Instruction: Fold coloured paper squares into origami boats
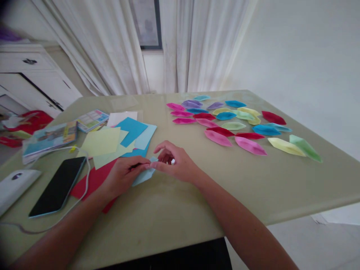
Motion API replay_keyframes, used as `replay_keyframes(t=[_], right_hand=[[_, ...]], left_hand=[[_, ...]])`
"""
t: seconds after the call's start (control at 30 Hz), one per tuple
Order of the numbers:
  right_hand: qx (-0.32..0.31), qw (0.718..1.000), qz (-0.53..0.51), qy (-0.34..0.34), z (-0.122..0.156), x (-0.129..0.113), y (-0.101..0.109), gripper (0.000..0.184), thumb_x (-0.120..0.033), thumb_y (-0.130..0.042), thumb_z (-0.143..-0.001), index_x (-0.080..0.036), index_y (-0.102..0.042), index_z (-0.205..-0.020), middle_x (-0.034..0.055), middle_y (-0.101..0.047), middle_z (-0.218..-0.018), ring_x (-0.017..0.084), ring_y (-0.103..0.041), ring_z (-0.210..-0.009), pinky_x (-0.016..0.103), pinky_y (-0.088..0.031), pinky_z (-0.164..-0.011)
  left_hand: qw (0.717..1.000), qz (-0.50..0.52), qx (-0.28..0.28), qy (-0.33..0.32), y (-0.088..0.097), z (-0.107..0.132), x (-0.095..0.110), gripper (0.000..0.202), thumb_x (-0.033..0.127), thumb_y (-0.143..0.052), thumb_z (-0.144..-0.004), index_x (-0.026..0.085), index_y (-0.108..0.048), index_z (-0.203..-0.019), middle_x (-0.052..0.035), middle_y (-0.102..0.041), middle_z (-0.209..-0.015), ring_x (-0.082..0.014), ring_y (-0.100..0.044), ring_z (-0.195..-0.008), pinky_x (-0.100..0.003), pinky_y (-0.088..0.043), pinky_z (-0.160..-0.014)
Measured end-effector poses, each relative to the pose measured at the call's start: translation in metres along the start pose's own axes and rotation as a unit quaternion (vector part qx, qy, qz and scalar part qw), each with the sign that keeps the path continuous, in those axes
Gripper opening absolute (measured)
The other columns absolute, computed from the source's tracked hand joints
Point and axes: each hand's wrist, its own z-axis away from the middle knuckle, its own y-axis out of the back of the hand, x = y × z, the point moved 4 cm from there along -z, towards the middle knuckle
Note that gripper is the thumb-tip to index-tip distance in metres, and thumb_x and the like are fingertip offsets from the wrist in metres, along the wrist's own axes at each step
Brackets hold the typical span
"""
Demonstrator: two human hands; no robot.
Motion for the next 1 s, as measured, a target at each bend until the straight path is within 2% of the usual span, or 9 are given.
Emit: replay_keyframes(t=[0.17, 0.27, 0.37, 0.47, 0.57, 0.63, 0.8, 0.9, 1.0], right_hand=[[-0.043, 0.994, 0.095, 0.008, -0.002, 0.0, 0.004, 0.013, -0.032, -0.073, -0.098, -0.019, -0.074, -0.097, 0.0002, -0.072, -0.08, 0.014, -0.064, -0.072, 0.025, -0.049, -0.066], [-0.006, 0.99, 0.141, 0.021, -0.005, 0.001, 0.015, 0.008, -0.026, -0.071, -0.098, -0.019, -0.073, -0.095, -0.001, -0.071, -0.079, 0.014, -0.062, -0.07, 0.024, -0.046, -0.065], [0.038, 0.985, 0.166, 0.026, -0.008, 0.003, 0.026, 0.008, -0.024, -0.069, -0.099, -0.019, -0.071, -0.094, -0.0008, -0.071, -0.081, 0.014, -0.062, -0.071, 0.025, -0.047, -0.066], [0.029, 0.981, 0.19, 0.029, -0.01, 0.008, 0.029, 0.005, -0.024, -0.072, -0.098, -0.019, -0.072, -0.097, 0.0008, -0.073, -0.089, 0.014, -0.064, -0.073, 0.025, -0.048, -0.068], [0.002, 0.974, 0.221, 0.047, -0.009, 0.012, 0.024, 0.005, -0.023, -0.076, -0.097, -0.019, -0.075, -0.099, 0.0026, -0.074, -0.095, 0.014, -0.066, -0.075, 0.026, -0.05, -0.071], [0.008, 0.97, 0.235, 0.054, -0.008, 0.014, 0.023, 0.002, -0.02, -0.075, -0.097, -0.019, -0.076, -0.098, 0.0029, -0.075, -0.093, 0.014, -0.066, -0.075, 0.027, -0.05, -0.073], [0.048, 0.971, 0.231, 0.043, -0.009, 0.013, 0.029, 0.003, -0.016, -0.075, -0.095, -0.018, -0.077, -0.094, 0.0024, -0.076, -0.092, 0.015, -0.067, -0.076, 0.026, -0.05, -0.071], [0.048, 0.971, 0.23, 0.038, -0.01, 0.012, 0.031, 0.002, -0.018, -0.077, -0.095, -0.019, -0.077, -0.093, 0.0026, -0.077, -0.092, 0.016, -0.068, -0.079, 0.026, -0.051, -0.072], [0.039, 0.965, 0.255, 0.04, -0.01, 0.01, 0.03, 0.004, -0.016, -0.078, -0.095, -0.019, -0.077, -0.095, 0.0035, -0.077, -0.095, 0.018, -0.069, -0.087, 0.029, -0.051, -0.08]], left_hand=[[0.997, -0.066, 0.014, -0.048, -0.002, 0.003, -0.002, 0.024, 0.041, -0.065, -0.106, 0.022, -0.079, -0.105, -0.0036, -0.082, -0.089, -0.0171, -0.074, -0.074, -0.027, -0.055, -0.069], [0.99, -0.122, 0.035, -0.064, 0.003, 0.003, -0.009, 0.021, 0.041, -0.074, -0.1, 0.024, -0.078, -0.11, -0.004, -0.083, -0.095, -0.0214, -0.075, -0.083, -0.034, -0.053, -0.081], [0.978, -0.181, 0.064, -0.078, 0.011, 0.002, -0.015, 0.009, 0.034, -0.078, -0.098, 0.026, -0.08, -0.1, -0.0039, -0.083, -0.094, -0.0265, -0.073, -0.095, -0.046, -0.043, -0.099], [0.969, -0.216, 0.08, -0.095, 0.013, 0.002, -0.016, 0.006, 0.027, -0.074, -0.1, 0.028, -0.08, -0.1, -0.0023, -0.083, -0.095, -0.0273, -0.071, -0.1, -0.051, -0.032, -0.108], [0.965, -0.222, 0.073, -0.12, 0.011, 0.004, -0.011, 0.011, 0.025, -0.069, -0.104, 0.03, -0.079, -0.103, 0.0002, -0.083, -0.097, -0.0252, -0.071, -0.103, -0.048, -0.035, -0.107], [0.963, -0.222, 0.085, -0.128, 0.011, 0.004, -0.008, 0.011, 0.026, -0.068, -0.104, 0.03, -0.077, -0.109, -0.0035, -0.08, -0.111, -0.0263, -0.067, -0.112, -0.046, -0.04, -0.105], [0.968, -0.194, 0.154, -0.048, 0.019, 0.002, -0.018, 0.041, 0.039, -0.085, -0.09, 0.022, -0.068, -0.124, -0.0148, -0.06, -0.134, -0.0325, -0.057, -0.124, -0.049, -0.052, -0.103], [0.981, -0.149, 0.119, -0.023, 0.018, -0.001, -0.028, 0.029, 0.036, -0.077, -0.096, 0.022, -0.067, -0.119, -0.0116, -0.062, -0.131, -0.0266, -0.066, -0.112, -0.041, -0.06, -0.092], [0.987, -0.136, 0.082, -0.035, 0.016, -0.001, -0.032, 0.013, 0.033, -0.067, -0.103, 0.022, -0.073, -0.104, -0.0076, -0.072, -0.114, -0.0237, -0.072, -0.104, -0.035, -0.061, -0.087]])
